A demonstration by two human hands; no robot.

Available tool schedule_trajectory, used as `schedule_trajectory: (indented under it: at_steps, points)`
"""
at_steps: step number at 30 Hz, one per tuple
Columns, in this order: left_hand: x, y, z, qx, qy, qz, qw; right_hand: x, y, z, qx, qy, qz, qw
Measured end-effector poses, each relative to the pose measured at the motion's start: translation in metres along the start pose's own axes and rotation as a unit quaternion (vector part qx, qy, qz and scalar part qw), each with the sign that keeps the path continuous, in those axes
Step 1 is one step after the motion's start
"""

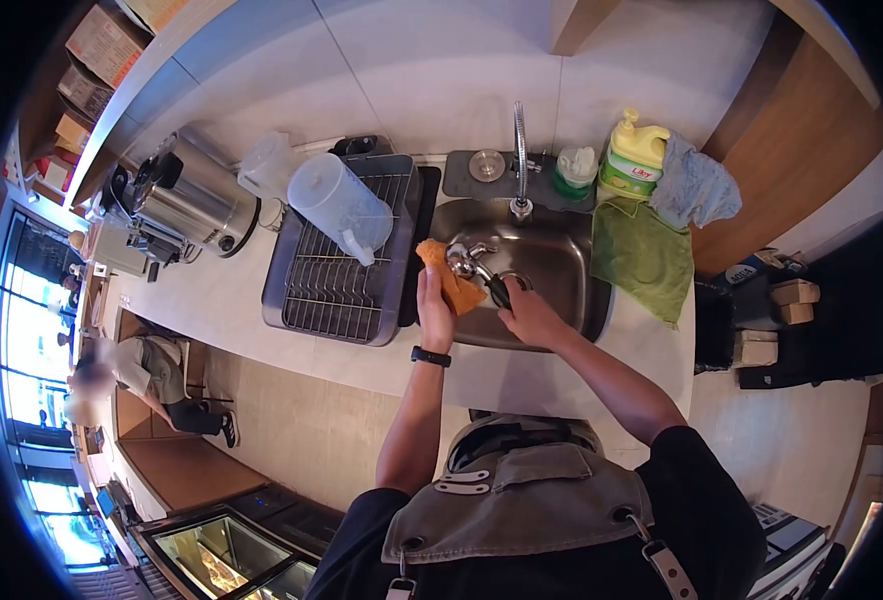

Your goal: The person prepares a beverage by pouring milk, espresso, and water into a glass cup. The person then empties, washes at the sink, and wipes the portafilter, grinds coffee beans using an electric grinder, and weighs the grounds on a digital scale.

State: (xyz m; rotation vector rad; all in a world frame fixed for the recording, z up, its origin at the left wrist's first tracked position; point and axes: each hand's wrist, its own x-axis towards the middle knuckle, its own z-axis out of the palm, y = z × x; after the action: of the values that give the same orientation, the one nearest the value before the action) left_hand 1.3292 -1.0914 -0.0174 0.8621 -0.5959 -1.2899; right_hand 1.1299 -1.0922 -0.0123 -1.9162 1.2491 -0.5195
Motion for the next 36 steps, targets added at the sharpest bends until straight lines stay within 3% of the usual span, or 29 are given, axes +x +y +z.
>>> schedule_trajectory:
  at_steps: [2, 5, 8, 9, 10, 12, 15, 17, 19, 21, 23, 24, 25, 27, 28, 29, 30, 31, 33, 34, 35, 36]
  points:
    - [-0.004, 0.000, 0.012, -0.043, -0.002, 0.026, 0.999, 0.003, -0.020, -0.012, 0.094, -0.065, 0.080, 0.990]
    - [-0.016, -0.008, 0.046, -0.020, 0.052, 0.123, 0.991, -0.005, -0.049, -0.017, 0.210, -0.070, 0.122, 0.967]
    - [0.005, 0.025, 0.033, 0.176, 0.078, 0.072, 0.979, -0.004, -0.020, -0.004, -0.021, 0.047, -0.055, 0.997]
    - [0.017, 0.037, 0.026, 0.257, 0.018, 0.081, 0.963, -0.005, -0.014, -0.012, -0.098, 0.043, -0.074, 0.992]
    - [0.025, 0.060, 0.035, 0.133, -0.044, -0.054, 0.989, -0.001, -0.007, -0.026, -0.173, 0.038, -0.093, 0.980]
    - [0.038, 0.090, 0.039, 0.088, -0.162, -0.260, 0.948, 0.005, 0.006, -0.052, -0.286, 0.019, -0.140, 0.948]
    - [0.055, 0.076, 0.034, 0.096, -0.209, -0.339, 0.912, 0.006, 0.007, -0.080, -0.373, -0.016, -0.183, 0.909]
    - [0.051, 0.045, 0.035, 0.081, -0.127, -0.185, 0.971, 0.002, 0.000, -0.080, -0.337, 0.001, -0.151, 0.929]
    - [0.027, 0.018, 0.057, 0.090, -0.007, 0.005, 0.996, -0.003, -0.005, -0.072, -0.246, -0.003, -0.125, 0.961]
    - [-0.001, -0.005, 0.079, 0.236, 0.063, 0.157, 0.957, -0.009, -0.007, -0.059, -0.096, -0.029, -0.104, 0.990]
    - [-0.004, -0.016, 0.081, 0.367, 0.080, 0.310, 0.873, -0.018, -0.044, -0.062, 0.067, -0.105, 0.035, 0.992]
    - [-0.003, -0.015, 0.080, 0.358, 0.072, 0.280, 0.888, -0.025, -0.055, -0.063, 0.145, -0.142, 0.104, 0.974]
    - [0.001, -0.010, 0.077, 0.348, 0.062, 0.249, 0.901, -0.021, -0.034, -0.046, -0.003, -0.022, -0.064, 0.998]
    - [0.015, 0.001, 0.067, 0.308, 0.044, 0.201, 0.929, -0.012, -0.011, -0.050, -0.122, -0.029, -0.059, 0.990]
    - [0.027, 0.014, 0.065, 0.230, 0.002, 0.083, 0.970, -0.005, -0.010, -0.060, -0.182, -0.030, -0.059, 0.981]
    - [0.038, 0.031, 0.062, 0.146, -0.041, -0.037, 0.988, -0.001, -0.002, -0.065, -0.251, 0.021, -0.120, 0.960]
    - [0.045, 0.049, 0.057, 0.058, -0.079, -0.160, 0.982, -0.001, 0.004, -0.074, -0.289, 0.023, -0.168, 0.942]
    - [0.058, 0.069, 0.051, 0.102, -0.151, -0.331, 0.926, 0.000, 0.008, -0.086, -0.326, 0.026, -0.217, 0.920]
    - [0.062, 0.076, 0.059, 0.229, -0.193, -0.354, 0.886, 0.002, 0.013, -0.095, -0.396, 0.019, -0.290, 0.871]
    - [0.065, 0.081, 0.068, 0.292, -0.218, -0.359, 0.859, 0.005, 0.013, -0.095, -0.378, 0.034, -0.271, 0.884]
    - [0.059, 0.084, 0.073, 0.213, -0.206, -0.334, 0.895, 0.003, 0.011, -0.093, -0.360, 0.047, -0.251, 0.897]
    - [0.055, 0.074, 0.073, 0.157, -0.158, -0.246, 0.943, 0.002, 0.009, -0.089, -0.341, 0.060, -0.233, 0.909]
